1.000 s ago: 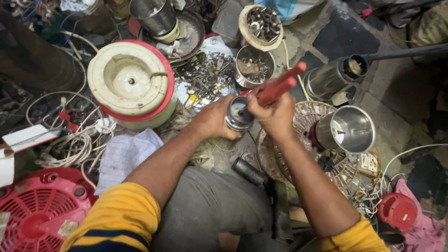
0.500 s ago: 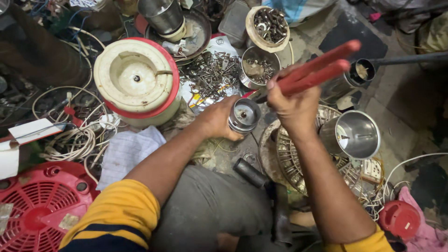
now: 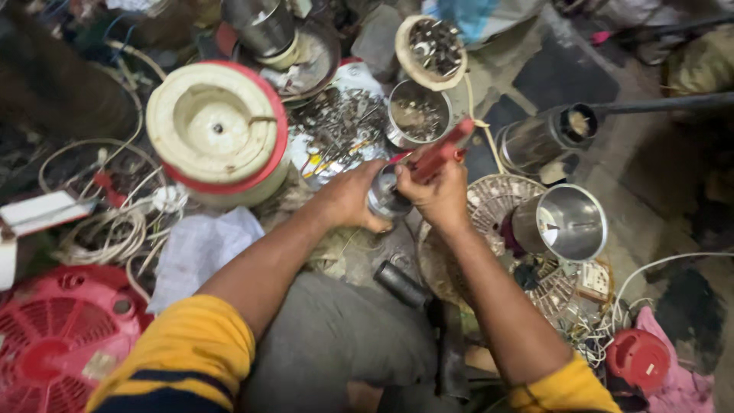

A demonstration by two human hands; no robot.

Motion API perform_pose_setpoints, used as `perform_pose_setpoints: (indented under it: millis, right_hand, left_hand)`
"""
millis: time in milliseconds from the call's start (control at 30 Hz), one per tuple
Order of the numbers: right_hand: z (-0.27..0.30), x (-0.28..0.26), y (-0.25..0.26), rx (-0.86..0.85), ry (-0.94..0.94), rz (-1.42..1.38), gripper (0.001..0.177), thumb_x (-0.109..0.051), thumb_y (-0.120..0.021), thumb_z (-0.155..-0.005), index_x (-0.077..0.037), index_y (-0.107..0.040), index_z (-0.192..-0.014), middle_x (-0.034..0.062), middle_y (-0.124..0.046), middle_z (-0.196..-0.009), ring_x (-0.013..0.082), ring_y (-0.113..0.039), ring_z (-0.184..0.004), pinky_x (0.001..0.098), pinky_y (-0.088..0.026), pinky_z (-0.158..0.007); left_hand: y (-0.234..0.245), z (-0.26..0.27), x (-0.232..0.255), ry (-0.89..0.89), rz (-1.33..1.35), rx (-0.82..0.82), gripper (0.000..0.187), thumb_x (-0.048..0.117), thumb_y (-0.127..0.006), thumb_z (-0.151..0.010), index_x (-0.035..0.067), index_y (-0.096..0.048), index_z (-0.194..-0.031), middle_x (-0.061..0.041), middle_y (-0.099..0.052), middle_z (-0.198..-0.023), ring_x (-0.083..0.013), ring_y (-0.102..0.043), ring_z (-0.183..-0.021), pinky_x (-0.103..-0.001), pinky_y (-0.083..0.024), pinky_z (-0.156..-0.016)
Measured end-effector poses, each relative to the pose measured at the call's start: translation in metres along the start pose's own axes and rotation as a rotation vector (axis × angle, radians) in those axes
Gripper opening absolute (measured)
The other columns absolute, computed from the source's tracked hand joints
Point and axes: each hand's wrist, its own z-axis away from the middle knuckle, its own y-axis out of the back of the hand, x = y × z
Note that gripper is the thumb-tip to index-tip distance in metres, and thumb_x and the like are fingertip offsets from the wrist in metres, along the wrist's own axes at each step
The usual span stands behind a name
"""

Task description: The person repairs metal appliance parts by hand using pliers and a screwdriver, applying lubricant and fitting small components into a metal housing.

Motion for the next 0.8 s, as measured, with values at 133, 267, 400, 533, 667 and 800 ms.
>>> perform_pose_setpoints:
  millis: [133,267,400,533,667,800]
  right_hand:
    - [-0.009,-0.019,0.015,0.086,-0.202,-0.281,0.029,-0.019,-0.078,-0.087,-0.006,-0.058,-0.104,0.0036,-0.066,-0.090,0.0146,-0.063,-0.072,0.0302,-0.053,-0.064]
    - [-0.011,-0.028,0.006,0.070,-0.103,-0.295,0.031,-0.017,-0.080,-0.090,-0.007,-0.057,-0.108,0.0046,-0.065,-0.094,0.0126,-0.062,-0.076,0.0267,-0.052,-0.066]
    - [-0.006,-0.011,-0.007,-0.017,-0.099,-0.239,0.027,-0.014,-0.082,-0.094,-0.003,-0.061,-0.108,0.0059,-0.065,-0.098,0.0123,-0.064,-0.087,0.0258,-0.054,-0.077]
    - [0.000,0.009,-0.007,0.043,-0.251,-0.352,0.027,-0.017,-0.079,-0.088,-0.008,-0.059,-0.104,0.0024,-0.066,-0.091,0.0117,-0.062,-0.070,0.0283,-0.051,-0.060]
    - [0.002,0.005,-0.007,-0.038,-0.063,-0.207,0.028,-0.013,-0.081,-0.092,-0.005,-0.060,-0.108,0.0018,-0.065,-0.097,0.0099,-0.063,-0.086,0.0263,-0.053,-0.076]
    - [-0.002,-0.001,0.002,0.020,-0.252,-0.298,0.024,-0.018,-0.077,-0.090,-0.008,-0.060,-0.102,-0.0003,-0.063,-0.082,0.0091,-0.056,-0.060,0.0259,-0.046,-0.052]
  left_hand:
    - [-0.004,0.004,-0.003,0.009,0.007,-0.029,0.108,0.042,-0.097,-0.050,0.008,-0.047,-0.139,-0.017,-0.063,-0.129,-0.0361,-0.063,-0.119,-0.044,-0.049,-0.100]
    - [-0.002,-0.001,-0.008,-0.038,-0.005,-0.011,0.109,0.042,-0.098,-0.048,0.007,-0.047,-0.138,-0.018,-0.062,-0.130,-0.0362,-0.062,-0.119,-0.044,-0.049,-0.101]
    - [-0.004,0.001,-0.010,0.075,0.001,-0.063,0.109,0.043,-0.095,-0.051,0.011,-0.046,-0.142,-0.015,-0.063,-0.131,-0.0344,-0.062,-0.121,-0.043,-0.049,-0.102]
    - [-0.008,0.002,-0.015,-0.088,-0.024,0.016,0.114,0.043,-0.098,-0.049,0.005,-0.044,-0.141,-0.020,-0.060,-0.132,-0.0370,-0.061,-0.120,-0.045,-0.049,-0.101]
    - [-0.006,0.004,-0.012,0.009,0.010,-0.032,0.109,0.043,-0.096,-0.049,0.008,-0.047,-0.140,-0.017,-0.064,-0.129,-0.0351,-0.064,-0.118,-0.043,-0.051,-0.100]
    - [-0.006,0.002,-0.009,-0.137,0.028,0.023,0.111,0.040,-0.097,-0.049,0.007,-0.047,-0.142,-0.017,-0.064,-0.128,-0.0357,-0.063,-0.118,-0.043,-0.051,-0.101]
